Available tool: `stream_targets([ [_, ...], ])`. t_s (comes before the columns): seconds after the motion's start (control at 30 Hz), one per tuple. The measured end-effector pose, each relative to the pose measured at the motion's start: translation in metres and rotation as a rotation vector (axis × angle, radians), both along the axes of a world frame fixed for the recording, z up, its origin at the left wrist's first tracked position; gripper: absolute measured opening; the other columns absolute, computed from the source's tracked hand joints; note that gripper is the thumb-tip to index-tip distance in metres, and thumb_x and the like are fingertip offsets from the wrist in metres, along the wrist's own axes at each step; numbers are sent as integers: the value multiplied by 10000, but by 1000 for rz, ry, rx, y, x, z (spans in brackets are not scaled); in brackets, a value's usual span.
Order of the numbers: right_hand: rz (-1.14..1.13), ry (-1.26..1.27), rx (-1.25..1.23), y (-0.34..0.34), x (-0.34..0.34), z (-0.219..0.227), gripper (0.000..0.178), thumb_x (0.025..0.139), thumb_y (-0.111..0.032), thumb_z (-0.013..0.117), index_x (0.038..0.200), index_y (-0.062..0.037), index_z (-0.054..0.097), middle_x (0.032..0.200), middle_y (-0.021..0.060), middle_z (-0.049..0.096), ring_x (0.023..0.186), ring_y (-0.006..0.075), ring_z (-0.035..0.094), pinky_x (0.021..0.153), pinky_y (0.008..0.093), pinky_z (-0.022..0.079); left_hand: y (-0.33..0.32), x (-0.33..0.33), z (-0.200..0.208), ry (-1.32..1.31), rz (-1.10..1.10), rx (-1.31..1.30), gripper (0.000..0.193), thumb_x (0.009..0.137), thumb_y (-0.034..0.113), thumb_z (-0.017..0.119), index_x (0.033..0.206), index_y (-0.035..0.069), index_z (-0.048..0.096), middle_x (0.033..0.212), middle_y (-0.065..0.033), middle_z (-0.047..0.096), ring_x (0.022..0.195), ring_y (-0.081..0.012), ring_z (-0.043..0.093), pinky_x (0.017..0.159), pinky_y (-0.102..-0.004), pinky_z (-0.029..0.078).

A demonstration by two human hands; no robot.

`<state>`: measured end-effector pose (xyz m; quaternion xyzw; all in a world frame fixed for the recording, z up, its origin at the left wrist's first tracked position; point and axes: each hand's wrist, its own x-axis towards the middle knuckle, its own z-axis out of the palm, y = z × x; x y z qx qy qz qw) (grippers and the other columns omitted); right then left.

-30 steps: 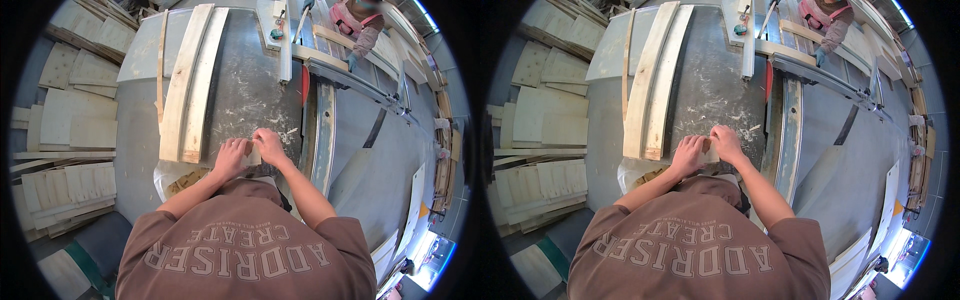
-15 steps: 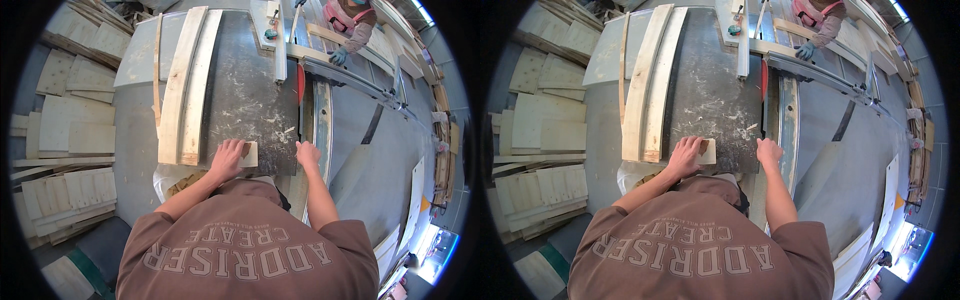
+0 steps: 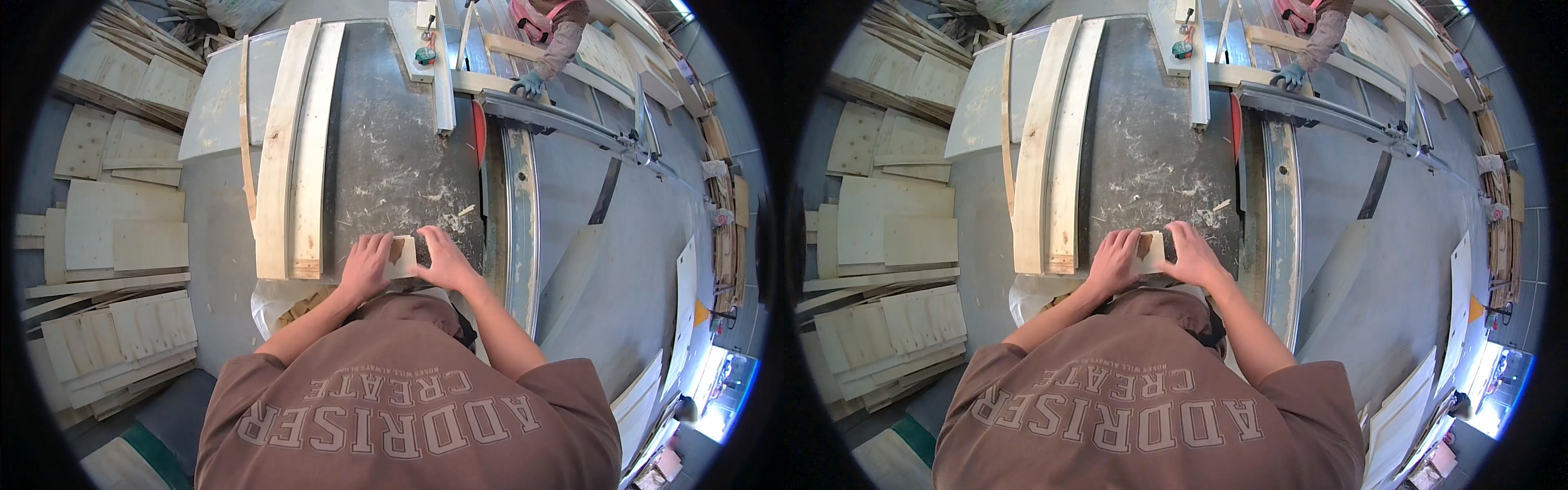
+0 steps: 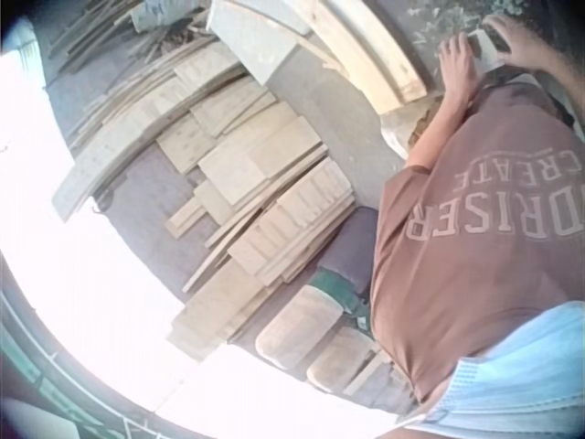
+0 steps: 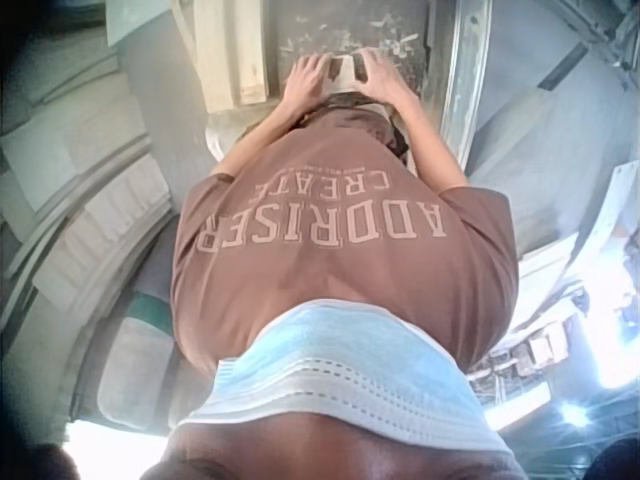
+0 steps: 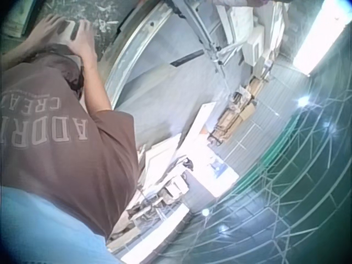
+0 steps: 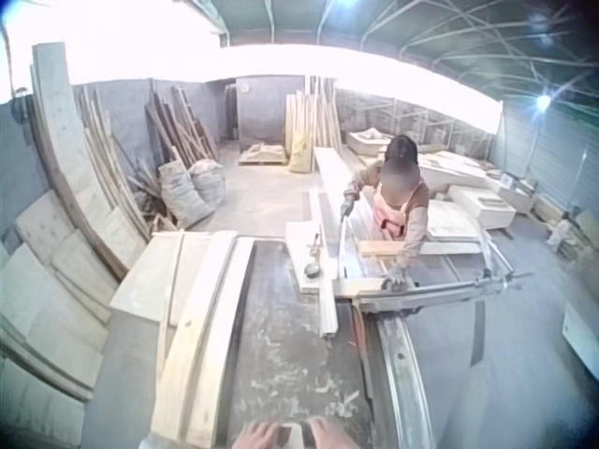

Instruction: The person repeatedly picks up small rectangular wooden blocks, places them on a table saw, and pushes them through the blade to cut them. The person then collects the cut pieces and places them into a white bag. Another person is visible in the background also working with wood.

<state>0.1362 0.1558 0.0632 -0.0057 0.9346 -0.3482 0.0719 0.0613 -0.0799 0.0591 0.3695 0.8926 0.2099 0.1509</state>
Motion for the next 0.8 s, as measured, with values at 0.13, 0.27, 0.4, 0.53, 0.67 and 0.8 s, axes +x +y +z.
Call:
stream_targets([
  [0.13, 193, -63, 201, -10, -10, 22, 1176, 687, -382, 982, 1621, -11, 370, 1592, 195, 456, 1491, 382, 439, 1233, 484, 393, -2, 1, -3, 16, 0, 49, 956, 641, 166, 947, 1472, 44, 490, 1392, -162, 597, 1312, -387, 545, 1102, -494, 481],
  [0.27, 220, -66, 198, -19, -18, 3, 987, 638, -220, 974, 1474, -29, 485, 1438, 157, 561, 1384, 345, 533, 1156, 478, 440, 0, -2, -2, -3, -4, 47, 954, 627, 169, 956, 1454, 46, 496, 1352, -158, 603, 1279, -393, 551, 1092, -481, 489],
  [0.4, 232, -64, 216, -20, -21, 7, 883, 639, -190, 961, 1387, -48, 513, 1346, 131, 599, 1307, 329, 580, 1091, 461, 472, -1, -2, -5, -8, 9, 39, 963, 619, 168, 958, 1456, 51, 496, 1342, -159, 603, 1269, -392, 555, 1089, -474, 495],
  [0.53, 207, -2, 305, -25, -16, 4, 901, 634, -203, 973, 1390, -42, 510, 1334, 121, 607, 1286, 316, 595, 1075, 455, 476, -1, -1, -8, -9, 9, 54, 982, 612, 171, 968, 1462, 54, 491, 1354, -155, 600, 1278, -390, 555, 1096, -477, 496],
  [0.67, 164, 51, 379, -35, -11, -11, 905, 634, -213, 975, 1388, -31, 511, 1315, 112, 621, 1270, 298, 612, 1065, 446, 473, -1, 1, -10, -10, 9, 41, 999, 607, 175, 982, 1467, 55, 487, 1370, -148, 598, 1302, -384, 551, 1097, -482, 501],
  [0.8, 161, 52, 363, -35, -12, -9, 885, 642, -212, 964, 1385, -34, 519, 1294, 107, 634, 1257, 274, 628, 1051, 424, 467, -3, 1, -9, -33, 30, 63, 996, 605, 170, 985, 1466, 71, 493, 1372, -137, 602, 1312, -375, 552, 1089, -483, 508],
])
